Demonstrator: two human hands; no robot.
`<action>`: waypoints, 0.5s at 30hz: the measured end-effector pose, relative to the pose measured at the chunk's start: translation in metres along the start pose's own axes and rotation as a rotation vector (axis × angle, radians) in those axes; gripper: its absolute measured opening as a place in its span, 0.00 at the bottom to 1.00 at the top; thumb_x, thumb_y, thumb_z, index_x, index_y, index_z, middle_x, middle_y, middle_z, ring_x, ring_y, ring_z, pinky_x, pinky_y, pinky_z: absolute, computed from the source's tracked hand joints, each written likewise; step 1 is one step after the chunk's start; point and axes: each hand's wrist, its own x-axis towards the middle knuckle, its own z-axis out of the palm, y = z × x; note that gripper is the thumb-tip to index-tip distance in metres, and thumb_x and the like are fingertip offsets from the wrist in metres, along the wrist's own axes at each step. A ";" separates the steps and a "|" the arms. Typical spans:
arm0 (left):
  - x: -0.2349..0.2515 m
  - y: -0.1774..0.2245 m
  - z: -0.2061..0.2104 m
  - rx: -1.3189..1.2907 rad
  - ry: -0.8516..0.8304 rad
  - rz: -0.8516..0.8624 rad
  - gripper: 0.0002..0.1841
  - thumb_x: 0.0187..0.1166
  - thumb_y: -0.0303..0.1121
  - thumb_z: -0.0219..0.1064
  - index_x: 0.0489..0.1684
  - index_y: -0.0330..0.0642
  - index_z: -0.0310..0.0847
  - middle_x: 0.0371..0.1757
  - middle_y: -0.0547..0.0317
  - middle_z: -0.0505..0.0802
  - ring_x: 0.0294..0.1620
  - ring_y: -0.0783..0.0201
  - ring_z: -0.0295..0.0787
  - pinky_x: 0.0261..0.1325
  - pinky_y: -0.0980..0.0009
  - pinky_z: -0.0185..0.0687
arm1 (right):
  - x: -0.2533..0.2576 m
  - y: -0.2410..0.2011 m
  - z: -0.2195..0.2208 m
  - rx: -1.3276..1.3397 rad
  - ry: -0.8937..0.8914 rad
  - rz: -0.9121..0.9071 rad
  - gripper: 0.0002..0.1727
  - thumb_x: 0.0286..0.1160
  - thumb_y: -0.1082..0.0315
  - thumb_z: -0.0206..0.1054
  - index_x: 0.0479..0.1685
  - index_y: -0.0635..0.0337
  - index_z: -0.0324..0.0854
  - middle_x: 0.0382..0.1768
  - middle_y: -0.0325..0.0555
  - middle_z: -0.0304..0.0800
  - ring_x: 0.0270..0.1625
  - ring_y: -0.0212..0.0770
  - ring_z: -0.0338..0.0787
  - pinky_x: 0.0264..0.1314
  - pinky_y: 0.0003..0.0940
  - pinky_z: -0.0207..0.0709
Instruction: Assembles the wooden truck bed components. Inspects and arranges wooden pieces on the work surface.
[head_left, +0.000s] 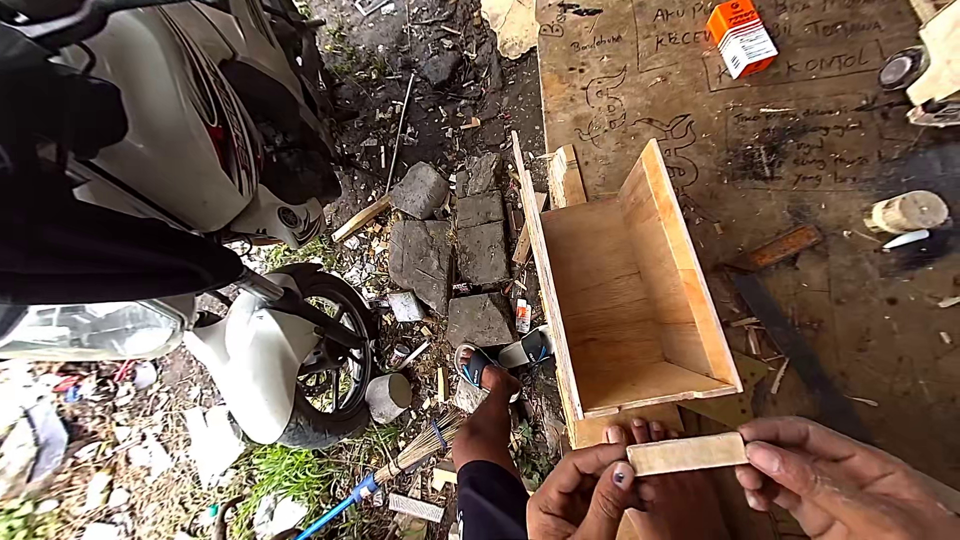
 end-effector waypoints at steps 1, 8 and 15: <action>0.000 0.000 -0.001 0.001 0.003 0.001 0.09 0.82 0.20 0.64 0.52 0.31 0.89 0.43 0.53 0.97 0.40 0.65 0.96 0.52 0.66 0.93 | 0.002 0.004 -0.009 0.000 -0.051 -0.003 0.15 0.80 0.84 0.56 0.44 0.59 0.88 0.36 0.36 0.97 0.36 0.30 0.94 0.46 0.26 0.90; 0.004 0.003 0.000 0.031 0.029 0.005 0.09 0.83 0.19 0.63 0.51 0.30 0.88 0.42 0.53 0.96 0.39 0.66 0.95 0.51 0.67 0.93 | 0.003 0.016 -0.022 -0.014 -0.142 -0.011 0.15 0.78 0.83 0.61 0.51 0.56 0.88 0.40 0.36 0.97 0.39 0.32 0.96 0.46 0.29 0.92; 0.016 0.007 0.011 0.113 0.095 0.003 0.08 0.83 0.19 0.61 0.49 0.28 0.86 0.37 0.56 0.95 0.34 0.68 0.92 0.45 0.69 0.92 | -0.004 0.025 -0.028 -0.191 -0.421 0.033 0.15 0.75 0.81 0.66 0.59 0.67 0.85 0.47 0.36 0.95 0.44 0.31 0.94 0.50 0.32 0.91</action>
